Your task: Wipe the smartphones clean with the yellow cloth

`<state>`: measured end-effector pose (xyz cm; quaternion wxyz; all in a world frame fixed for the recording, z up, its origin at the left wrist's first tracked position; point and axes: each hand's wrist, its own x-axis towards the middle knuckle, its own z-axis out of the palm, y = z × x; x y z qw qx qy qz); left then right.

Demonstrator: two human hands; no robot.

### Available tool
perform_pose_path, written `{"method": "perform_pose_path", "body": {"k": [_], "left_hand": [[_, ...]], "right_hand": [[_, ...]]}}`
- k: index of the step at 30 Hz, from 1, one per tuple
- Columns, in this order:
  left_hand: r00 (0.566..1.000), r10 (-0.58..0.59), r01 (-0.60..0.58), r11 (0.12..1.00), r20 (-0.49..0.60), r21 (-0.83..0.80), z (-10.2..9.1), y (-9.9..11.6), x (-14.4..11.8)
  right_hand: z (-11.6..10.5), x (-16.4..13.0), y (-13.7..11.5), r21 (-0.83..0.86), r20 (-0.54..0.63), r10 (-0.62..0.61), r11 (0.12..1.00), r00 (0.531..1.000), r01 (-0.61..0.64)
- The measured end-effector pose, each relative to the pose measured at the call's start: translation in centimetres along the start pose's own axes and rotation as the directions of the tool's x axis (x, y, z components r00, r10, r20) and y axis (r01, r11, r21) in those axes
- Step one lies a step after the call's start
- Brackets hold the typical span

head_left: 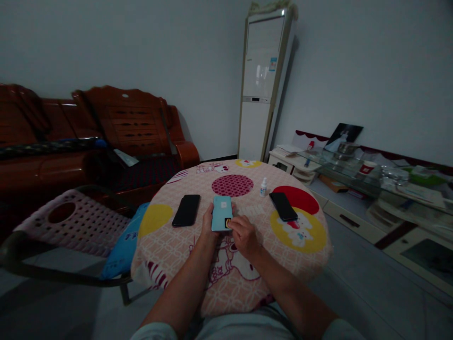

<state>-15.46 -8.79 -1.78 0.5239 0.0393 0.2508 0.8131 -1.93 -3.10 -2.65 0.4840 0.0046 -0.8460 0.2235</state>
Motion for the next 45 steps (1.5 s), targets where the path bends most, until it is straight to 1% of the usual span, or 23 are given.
{"method": "perform_pose_path", "body": {"k": [4, 6, 7, 9, 12, 14, 18, 21, 26, 31, 34, 39, 45], "left_hand": [[0.998, 0.065, -0.066, 0.998, -0.027, -0.025, 0.0, 0.0, 0.2], [0.994, 0.100, -0.102, 0.994, -0.044, -0.033, 0.2, 0.0, 0.2], [0.992, 0.115, -0.116, 0.993, -0.050, -0.035, 0.2, 0.0, 0.2], [0.990, 0.131, -0.133, 0.990, -0.053, -0.043, 0.4, 0.1, 0.2], [0.991, 0.125, -0.128, 0.990, -0.044, -0.065, 0.6, 0.1, 0.1], [0.991, 0.125, -0.128, 0.989, -0.041, -0.067, 0.7, 0.1, 0.1], [0.988, 0.149, -0.151, 0.988, -0.041, -0.026, 0.7, 0.1, 0.1], [0.985, 0.164, -0.165, 0.986, -0.053, -0.013, 0.7, 0.2, 0.0], [0.982, 0.171, -0.174, 0.984, -0.076, -0.028, 0.8, 0.1, 0.0], [0.986, 0.141, -0.142, 0.990, -0.089, -0.009, 0.6, 0.0, 0.1], [0.990, 0.123, -0.123, 0.992, -0.077, -0.002, 0.3, -0.1, 0.1], [0.989, 0.138, -0.137, 0.990, -0.061, 0.014, 0.0, 0.0, 0.2], [0.992, 0.118, -0.117, 0.993, -0.043, 0.015, 0.2, -0.1, 0.0]], "right_hand": [[-0.1, 0.0, -0.5, -0.041, 0.069, -0.048, 0.998, 0.996, 0.051], [-0.1, -0.1, -0.6, -0.036, 0.110, -0.067, 0.997, 0.992, 0.072], [-0.2, -0.1, -0.5, -0.025, 0.110, -0.067, 0.997, 0.992, 0.070], [-0.3, 0.0, -0.2, -0.008, 0.046, -0.027, 1.000, 0.999, 0.027], [-0.5, 0.2, 0.4, -0.011, -0.102, 0.092, 0.996, 0.990, -0.094], [-0.7, 0.3, 0.7, -0.019, -0.120, 0.132, 0.991, 0.984, -0.135], [-0.6, 0.2, 0.6, -0.035, -0.038, 0.093, 0.995, 0.995, -0.094], [-0.2, 0.0, 0.6, -0.048, -0.001, 0.067, 0.997, 0.998, -0.067], [0.1, -0.2, 0.9, -0.069, 0.017, 0.049, 0.996, 0.999, -0.048], [0.1, -0.1, 0.8, -0.109, 0.019, 0.045, 0.993, 0.999, -0.042], [0.0, -0.1, 0.6, -0.102, 0.037, 0.022, 0.995, 0.999, -0.018], [-0.2, 0.1, 0.6, -0.121, 0.006, 0.034, 0.992, 0.999, -0.033], [-0.1, -0.1, 0.7, -0.091, 0.042, 0.013, 0.996, 0.999, -0.009]]}}
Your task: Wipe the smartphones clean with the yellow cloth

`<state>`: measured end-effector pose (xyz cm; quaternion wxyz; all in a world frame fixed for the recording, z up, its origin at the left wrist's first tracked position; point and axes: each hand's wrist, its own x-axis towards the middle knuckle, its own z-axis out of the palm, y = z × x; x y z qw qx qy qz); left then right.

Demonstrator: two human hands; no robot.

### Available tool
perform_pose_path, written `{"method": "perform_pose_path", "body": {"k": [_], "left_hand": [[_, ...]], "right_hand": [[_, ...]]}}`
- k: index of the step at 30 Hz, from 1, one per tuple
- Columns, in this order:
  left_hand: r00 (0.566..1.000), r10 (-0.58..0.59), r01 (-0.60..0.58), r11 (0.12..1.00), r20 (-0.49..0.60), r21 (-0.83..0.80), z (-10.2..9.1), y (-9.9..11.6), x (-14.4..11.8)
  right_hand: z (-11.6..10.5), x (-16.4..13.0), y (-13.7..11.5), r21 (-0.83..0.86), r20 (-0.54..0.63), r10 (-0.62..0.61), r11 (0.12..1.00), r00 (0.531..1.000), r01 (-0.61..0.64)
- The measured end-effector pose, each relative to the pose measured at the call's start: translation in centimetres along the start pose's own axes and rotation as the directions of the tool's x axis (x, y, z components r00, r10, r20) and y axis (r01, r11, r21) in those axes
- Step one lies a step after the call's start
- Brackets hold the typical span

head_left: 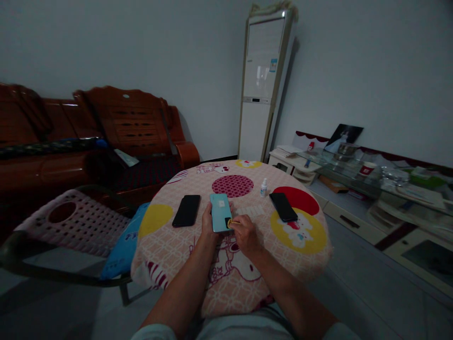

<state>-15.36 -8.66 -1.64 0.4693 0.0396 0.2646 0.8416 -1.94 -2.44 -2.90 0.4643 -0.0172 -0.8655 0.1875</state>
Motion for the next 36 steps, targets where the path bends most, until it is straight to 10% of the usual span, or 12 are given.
{"method": "perform_pose_path", "body": {"k": [36], "left_hand": [[0.986, -0.161, 0.157, 0.985, 0.053, 0.074, 0.20, -0.14, 0.02]], "right_hand": [[0.12, 0.17, 0.38, -0.028, 0.003, 0.029, 0.999, 1.000, -0.029]]}}
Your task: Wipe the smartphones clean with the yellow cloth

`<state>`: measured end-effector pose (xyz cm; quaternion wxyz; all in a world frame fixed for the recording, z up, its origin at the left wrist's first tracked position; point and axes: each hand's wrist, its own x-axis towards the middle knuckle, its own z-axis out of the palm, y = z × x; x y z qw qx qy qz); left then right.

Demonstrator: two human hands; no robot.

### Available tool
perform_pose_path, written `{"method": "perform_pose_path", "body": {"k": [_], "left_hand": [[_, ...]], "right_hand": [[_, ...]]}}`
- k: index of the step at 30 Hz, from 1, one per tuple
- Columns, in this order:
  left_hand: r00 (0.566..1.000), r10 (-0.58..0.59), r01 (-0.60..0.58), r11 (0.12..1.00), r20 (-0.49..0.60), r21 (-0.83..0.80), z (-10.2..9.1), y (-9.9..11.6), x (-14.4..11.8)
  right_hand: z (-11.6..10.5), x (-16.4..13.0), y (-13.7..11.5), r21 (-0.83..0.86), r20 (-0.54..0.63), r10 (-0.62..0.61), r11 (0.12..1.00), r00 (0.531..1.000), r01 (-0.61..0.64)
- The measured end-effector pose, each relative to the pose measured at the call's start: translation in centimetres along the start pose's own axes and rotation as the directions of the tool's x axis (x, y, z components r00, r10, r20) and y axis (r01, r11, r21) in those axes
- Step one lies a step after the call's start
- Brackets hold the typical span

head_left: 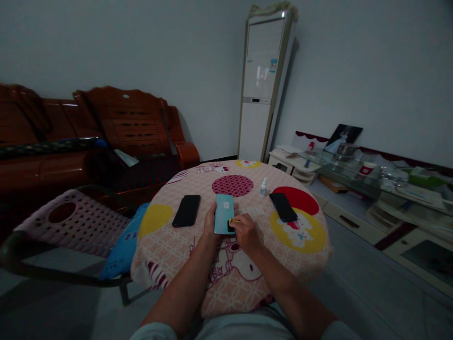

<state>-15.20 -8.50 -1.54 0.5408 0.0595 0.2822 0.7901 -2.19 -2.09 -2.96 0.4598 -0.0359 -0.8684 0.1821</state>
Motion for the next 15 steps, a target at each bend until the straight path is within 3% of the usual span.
{"method": "perform_pose_path", "body": {"k": [15], "left_hand": [[1.000, -0.003, 0.003, 1.000, 0.011, -0.027, 0.26, 0.00, -0.26]], "right_hand": [[0.00, -0.01, 0.02, 0.014, -0.003, -0.005, 1.000, 1.000, 0.005]]}}
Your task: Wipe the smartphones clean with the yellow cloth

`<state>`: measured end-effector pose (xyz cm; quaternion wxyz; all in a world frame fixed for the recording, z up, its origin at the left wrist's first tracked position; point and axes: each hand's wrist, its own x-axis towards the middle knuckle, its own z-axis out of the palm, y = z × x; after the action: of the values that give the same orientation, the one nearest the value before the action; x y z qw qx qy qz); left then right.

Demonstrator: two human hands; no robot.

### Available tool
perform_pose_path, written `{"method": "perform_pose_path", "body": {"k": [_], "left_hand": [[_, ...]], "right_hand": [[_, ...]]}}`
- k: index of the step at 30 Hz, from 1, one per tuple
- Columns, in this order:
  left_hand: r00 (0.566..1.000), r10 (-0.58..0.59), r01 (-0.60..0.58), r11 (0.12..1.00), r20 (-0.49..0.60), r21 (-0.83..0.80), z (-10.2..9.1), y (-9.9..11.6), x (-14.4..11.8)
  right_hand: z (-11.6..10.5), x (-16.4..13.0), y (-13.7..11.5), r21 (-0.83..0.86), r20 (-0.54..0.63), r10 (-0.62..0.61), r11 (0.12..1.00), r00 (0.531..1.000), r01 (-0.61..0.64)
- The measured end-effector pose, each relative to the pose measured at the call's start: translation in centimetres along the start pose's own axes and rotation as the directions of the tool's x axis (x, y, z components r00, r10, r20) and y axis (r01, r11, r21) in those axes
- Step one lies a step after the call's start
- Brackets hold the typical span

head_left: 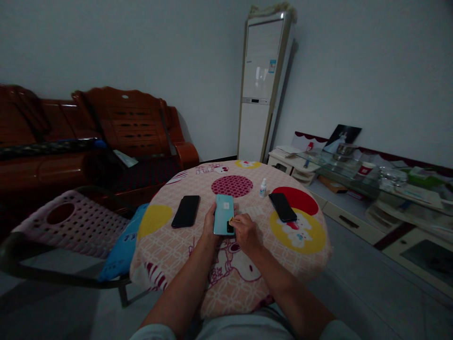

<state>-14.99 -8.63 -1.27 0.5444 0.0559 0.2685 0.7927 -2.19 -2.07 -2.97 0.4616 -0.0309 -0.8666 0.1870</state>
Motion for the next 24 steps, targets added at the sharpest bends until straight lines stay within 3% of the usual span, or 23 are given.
{"method": "perform_pose_path", "body": {"k": [5, 11, 24], "left_hand": [[1.000, -0.007, 0.007, 1.000, -0.029, 0.012, 0.1, 0.1, 0.2], [1.000, -0.025, 0.025, 1.000, 0.011, 0.018, -0.3, 0.0, 0.3], [1.000, 0.003, -0.004, 1.000, -0.010, -0.026, -0.7, 0.6, 0.3]], "right_hand": [[0.2, 0.0, 0.2, 0.015, -0.016, -0.010, 1.000, 1.000, 0.010], [0.2, 0.1, 0.0, -0.024, 0.022, -0.002, 1.000, 1.000, 0.002], [-0.9, 0.1, -1.6, 0.073, 0.092, -0.125, 0.990, 0.988, 0.118]]}}
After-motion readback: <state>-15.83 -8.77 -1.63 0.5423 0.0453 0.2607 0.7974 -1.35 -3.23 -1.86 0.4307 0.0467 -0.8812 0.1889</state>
